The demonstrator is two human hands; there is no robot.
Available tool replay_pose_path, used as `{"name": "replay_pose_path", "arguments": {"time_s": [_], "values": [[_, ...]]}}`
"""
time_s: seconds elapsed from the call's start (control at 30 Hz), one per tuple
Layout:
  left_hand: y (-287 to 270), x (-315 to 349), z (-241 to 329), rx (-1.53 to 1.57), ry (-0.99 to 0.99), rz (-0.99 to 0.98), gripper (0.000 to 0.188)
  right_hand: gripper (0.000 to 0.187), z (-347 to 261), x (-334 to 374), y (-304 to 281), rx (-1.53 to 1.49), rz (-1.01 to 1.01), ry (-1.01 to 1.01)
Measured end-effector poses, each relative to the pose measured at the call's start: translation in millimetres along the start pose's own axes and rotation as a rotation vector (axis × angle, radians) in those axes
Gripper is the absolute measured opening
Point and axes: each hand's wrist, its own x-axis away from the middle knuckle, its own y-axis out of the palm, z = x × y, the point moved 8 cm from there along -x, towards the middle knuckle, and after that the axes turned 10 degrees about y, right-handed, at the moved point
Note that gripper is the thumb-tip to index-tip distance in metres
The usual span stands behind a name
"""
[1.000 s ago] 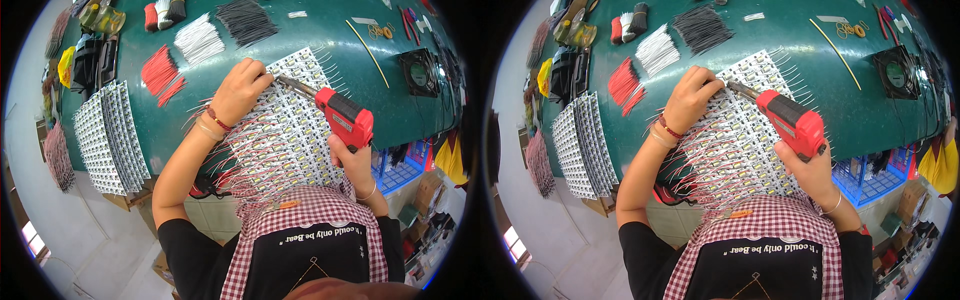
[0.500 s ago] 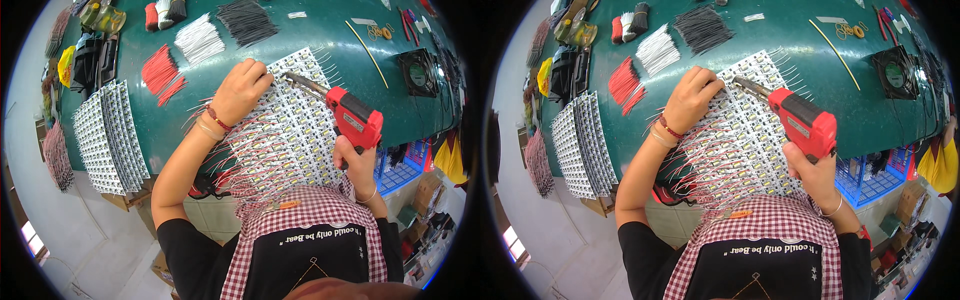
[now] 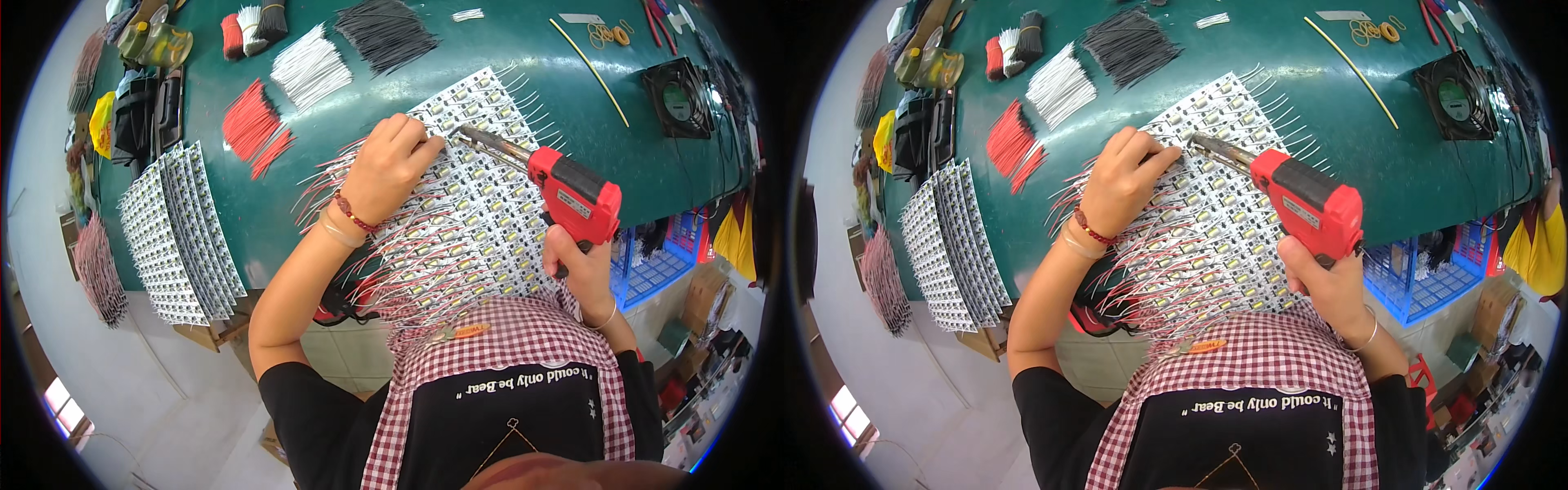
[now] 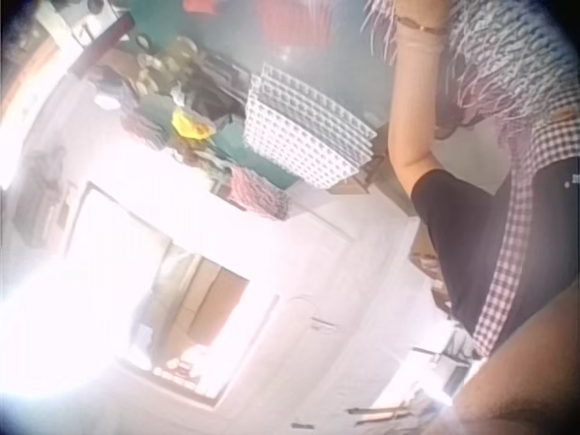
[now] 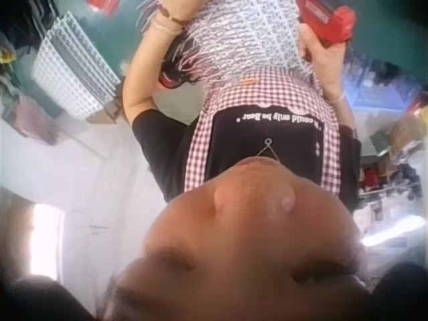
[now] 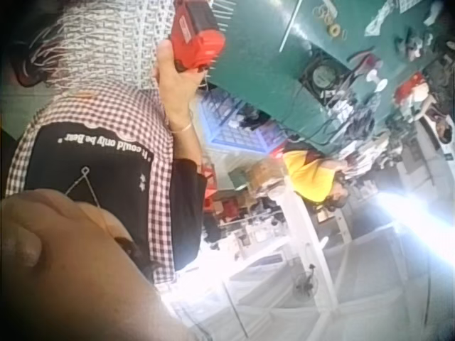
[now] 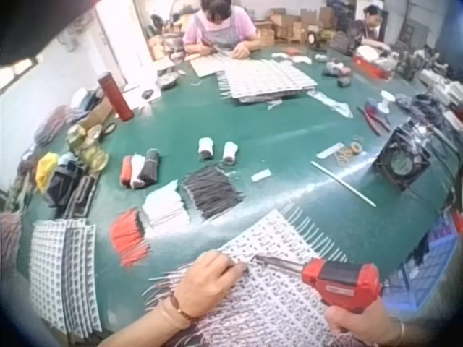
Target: The person uses a red hot air gun to apply heat to a large LED panel with multiple wires. They repeatedly pick up small black and white wire pieces from the table and place them onto the panel while applying heat with the tool.
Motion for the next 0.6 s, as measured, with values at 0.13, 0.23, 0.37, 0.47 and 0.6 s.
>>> {"name": "replay_pose_path", "arguments": {"time_s": [0.13,0.23,0.37,0.47,0.6], "values": [[0.9,0.1,-0.4,0.006,-0.003,-0.018,0.026,0.028,1.9,-0.6,2.0,0.053,-0.022,-0.014],[1.2,-0.7,-0.1,0.013,0.000,-0.021,0.025,0.021,-1.6,1.6,4.2,0.043,0.005,-0.017],[3.4,-0.8,-0.2,0.008,-0.003,-0.027,0.024,0.026,7.5,1.8,1.6,0.052,0.008,0.055],[3.6,-1.5,0.3,0.000,-0.001,-0.031,0.023,0.029,9.8,3.3,1.8,0.124,0.006,0.085],[3.7,-1.8,2.5,-0.012,0.010,-0.024,0.024,0.015,-0.9,10.0,2.3,0.084,0.074,-0.034]]}}
